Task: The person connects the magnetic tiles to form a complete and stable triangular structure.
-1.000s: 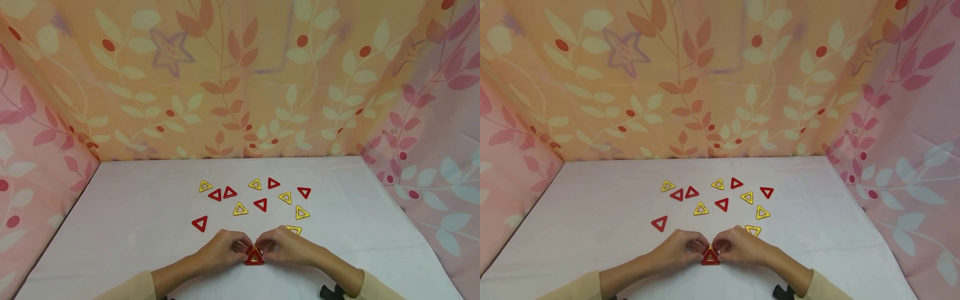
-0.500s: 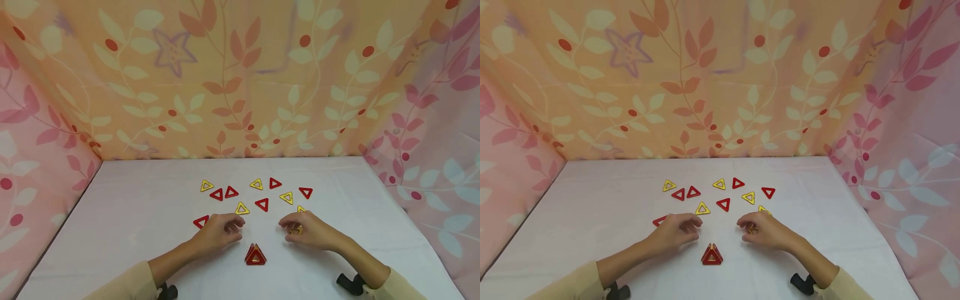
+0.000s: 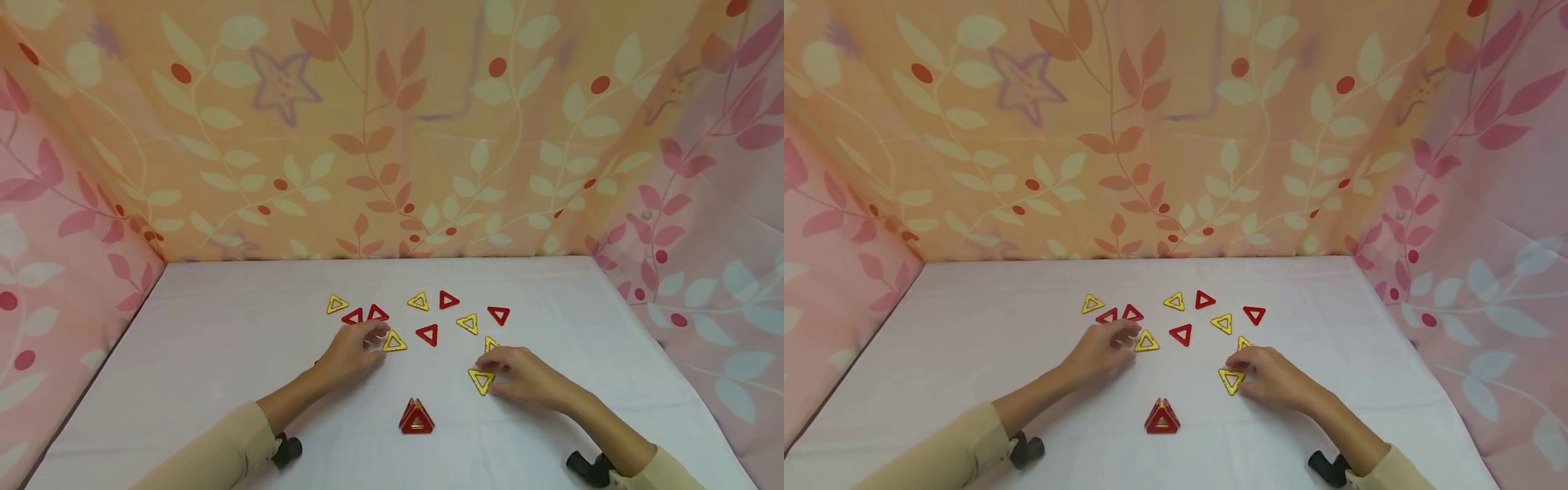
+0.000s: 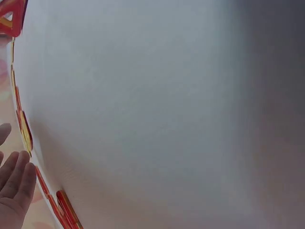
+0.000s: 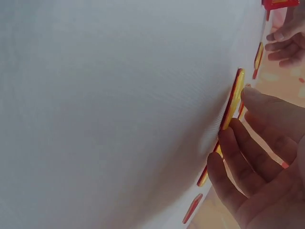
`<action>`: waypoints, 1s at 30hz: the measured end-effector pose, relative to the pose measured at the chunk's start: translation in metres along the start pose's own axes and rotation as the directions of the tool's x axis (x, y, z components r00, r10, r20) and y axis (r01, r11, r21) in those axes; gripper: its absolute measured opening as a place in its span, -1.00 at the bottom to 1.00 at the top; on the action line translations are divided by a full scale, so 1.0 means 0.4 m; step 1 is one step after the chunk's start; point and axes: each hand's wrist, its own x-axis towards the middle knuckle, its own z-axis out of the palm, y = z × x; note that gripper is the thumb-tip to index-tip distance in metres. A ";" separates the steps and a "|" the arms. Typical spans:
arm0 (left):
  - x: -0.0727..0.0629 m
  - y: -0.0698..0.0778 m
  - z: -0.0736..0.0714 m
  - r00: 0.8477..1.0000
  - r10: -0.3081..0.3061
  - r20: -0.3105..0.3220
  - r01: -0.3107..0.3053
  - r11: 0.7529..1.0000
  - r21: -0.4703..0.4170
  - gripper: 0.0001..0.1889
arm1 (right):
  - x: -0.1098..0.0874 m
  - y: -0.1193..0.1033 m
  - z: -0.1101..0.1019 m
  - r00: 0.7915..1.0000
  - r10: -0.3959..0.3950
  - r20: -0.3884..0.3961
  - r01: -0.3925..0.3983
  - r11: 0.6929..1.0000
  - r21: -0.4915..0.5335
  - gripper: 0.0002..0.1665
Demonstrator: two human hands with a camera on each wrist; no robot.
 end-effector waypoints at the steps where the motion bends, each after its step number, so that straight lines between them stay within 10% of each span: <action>1: 0.005 -0.001 0.002 1.000 -0.004 0.002 0.004 1.000 0.005 -0.57 | -0.001 0.003 0.003 1.000 -0.009 -0.004 0.009 1.000 -0.007 -0.60; 30: 0.045 -0.006 0.017 0.991 -0.068 0.112 0.061 0.996 0.061 -0.48 | 0.036 -0.016 0.029 1.000 -0.006 -0.006 0.005 0.994 -0.106 -0.63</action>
